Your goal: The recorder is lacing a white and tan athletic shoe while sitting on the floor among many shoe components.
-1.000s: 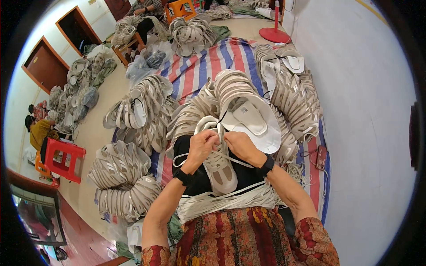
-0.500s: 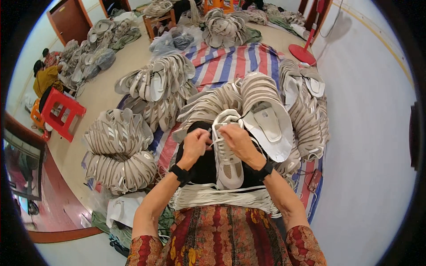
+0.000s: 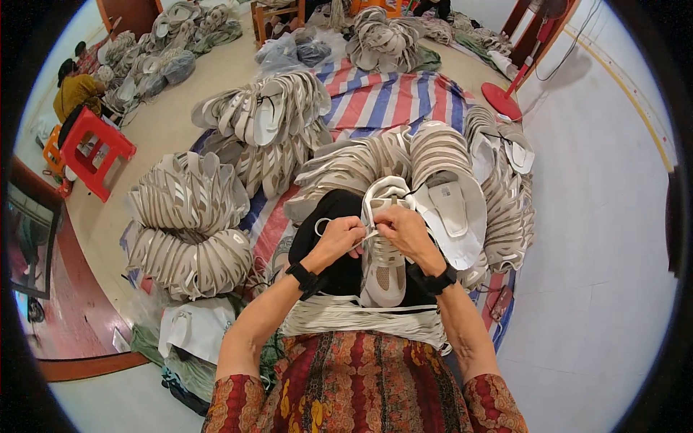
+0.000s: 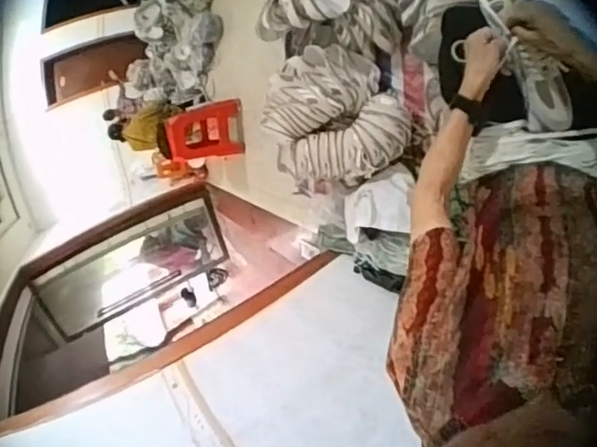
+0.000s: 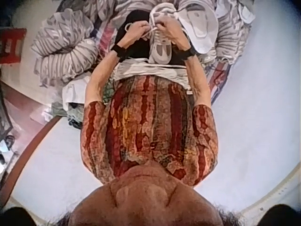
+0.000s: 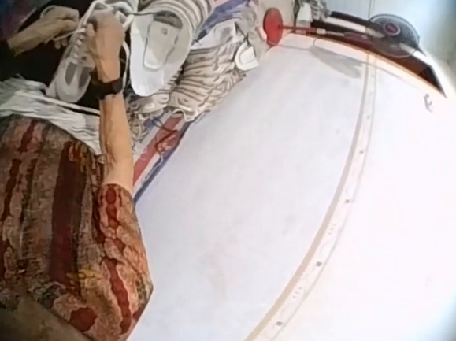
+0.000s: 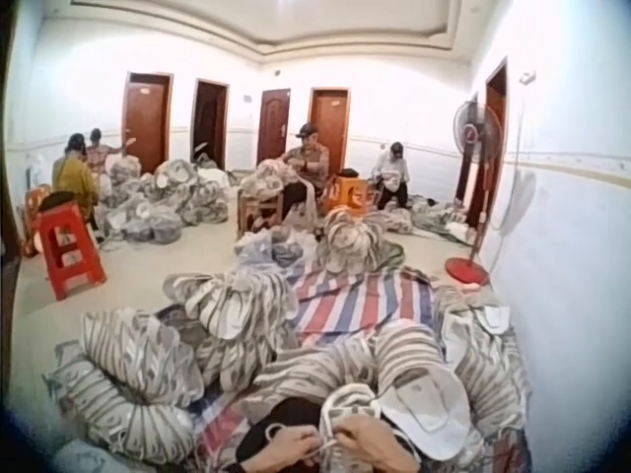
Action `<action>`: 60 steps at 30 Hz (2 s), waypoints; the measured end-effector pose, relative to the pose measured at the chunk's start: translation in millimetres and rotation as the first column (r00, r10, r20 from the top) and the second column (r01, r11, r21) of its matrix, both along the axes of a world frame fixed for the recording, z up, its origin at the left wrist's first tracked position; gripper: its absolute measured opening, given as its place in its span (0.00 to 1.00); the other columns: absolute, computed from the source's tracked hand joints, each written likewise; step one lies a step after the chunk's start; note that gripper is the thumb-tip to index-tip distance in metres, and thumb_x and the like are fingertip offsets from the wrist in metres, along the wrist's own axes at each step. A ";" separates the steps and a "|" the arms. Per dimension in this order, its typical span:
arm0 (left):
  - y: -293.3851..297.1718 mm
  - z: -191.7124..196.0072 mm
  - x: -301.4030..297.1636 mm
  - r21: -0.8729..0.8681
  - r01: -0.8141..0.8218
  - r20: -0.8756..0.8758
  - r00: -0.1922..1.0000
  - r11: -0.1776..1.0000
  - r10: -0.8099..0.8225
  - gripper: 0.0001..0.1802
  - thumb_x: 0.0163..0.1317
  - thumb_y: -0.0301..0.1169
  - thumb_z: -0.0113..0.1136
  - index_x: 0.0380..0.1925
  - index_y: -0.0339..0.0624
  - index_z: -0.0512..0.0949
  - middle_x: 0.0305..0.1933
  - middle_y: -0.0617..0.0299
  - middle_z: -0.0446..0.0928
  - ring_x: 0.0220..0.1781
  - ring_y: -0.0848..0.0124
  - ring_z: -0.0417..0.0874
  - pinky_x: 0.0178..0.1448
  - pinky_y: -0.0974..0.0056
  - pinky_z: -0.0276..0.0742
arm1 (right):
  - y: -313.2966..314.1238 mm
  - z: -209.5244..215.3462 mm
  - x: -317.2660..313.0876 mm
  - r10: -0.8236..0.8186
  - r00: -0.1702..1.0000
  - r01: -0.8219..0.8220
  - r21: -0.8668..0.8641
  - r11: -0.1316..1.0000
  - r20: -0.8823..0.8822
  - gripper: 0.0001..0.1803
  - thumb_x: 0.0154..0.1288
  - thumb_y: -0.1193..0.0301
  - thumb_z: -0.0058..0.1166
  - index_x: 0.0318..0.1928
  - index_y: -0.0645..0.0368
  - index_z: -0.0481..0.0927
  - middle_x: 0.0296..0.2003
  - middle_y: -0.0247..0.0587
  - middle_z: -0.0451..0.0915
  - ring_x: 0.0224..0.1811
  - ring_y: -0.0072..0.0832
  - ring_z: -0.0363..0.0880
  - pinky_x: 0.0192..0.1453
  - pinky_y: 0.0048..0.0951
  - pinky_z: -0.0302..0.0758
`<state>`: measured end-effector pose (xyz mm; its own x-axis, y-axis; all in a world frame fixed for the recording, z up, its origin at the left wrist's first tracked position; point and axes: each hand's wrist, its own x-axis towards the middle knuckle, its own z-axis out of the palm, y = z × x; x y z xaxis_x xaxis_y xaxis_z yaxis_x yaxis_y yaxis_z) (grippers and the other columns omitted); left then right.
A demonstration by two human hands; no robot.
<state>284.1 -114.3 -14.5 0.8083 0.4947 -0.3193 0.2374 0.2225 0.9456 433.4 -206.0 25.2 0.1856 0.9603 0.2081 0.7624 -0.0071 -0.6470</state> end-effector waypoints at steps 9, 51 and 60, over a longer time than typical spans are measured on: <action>-0.1 -9.3 13.8 0.891 -0.200 0.212 0.977 0.407 0.017 0.05 0.54 0.24 0.52 0.31 0.35 0.73 0.22 0.53 0.74 0.22 0.65 0.77 0.30 0.62 0.73 | -0.3 -3.7 4.3 0.123 0.972 -0.132 0.033 0.991 0.201 0.10 0.51 0.74 0.51 0.36 0.59 0.78 0.32 0.43 0.77 0.33 0.39 0.75 0.37 0.33 0.71; -2.7 23.2 89.1 0.992 -0.094 0.112 0.963 0.085 -0.244 0.03 0.43 0.29 0.61 0.20 0.46 0.78 0.25 0.65 0.68 0.35 0.66 0.70 0.41 0.61 0.63 | -19.0 5.8 97.2 0.274 0.961 -0.275 0.019 0.961 0.024 0.17 0.46 0.75 0.62 0.39 0.58 0.75 0.40 0.41 0.70 0.41 0.38 0.71 0.46 0.32 0.69; 45.2 45.3 25.3 0.970 0.042 -0.035 0.999 -0.240 0.035 0.04 0.44 0.29 0.55 0.18 0.44 0.70 0.24 0.58 0.67 0.31 0.60 0.67 0.36 0.57 0.60 | -20.6 4.9 92.8 0.235 0.972 -0.235 -0.067 0.970 -0.009 0.10 0.46 0.68 0.60 0.32 0.56 0.81 0.40 0.42 0.68 0.41 0.36 0.71 0.46 0.31 0.68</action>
<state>309.3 -69.1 30.9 0.8201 0.2194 0.5285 0.2705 -0.9625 -0.0203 526.3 -226.6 30.1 -0.0467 0.9888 0.1416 0.7469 0.1287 -0.6523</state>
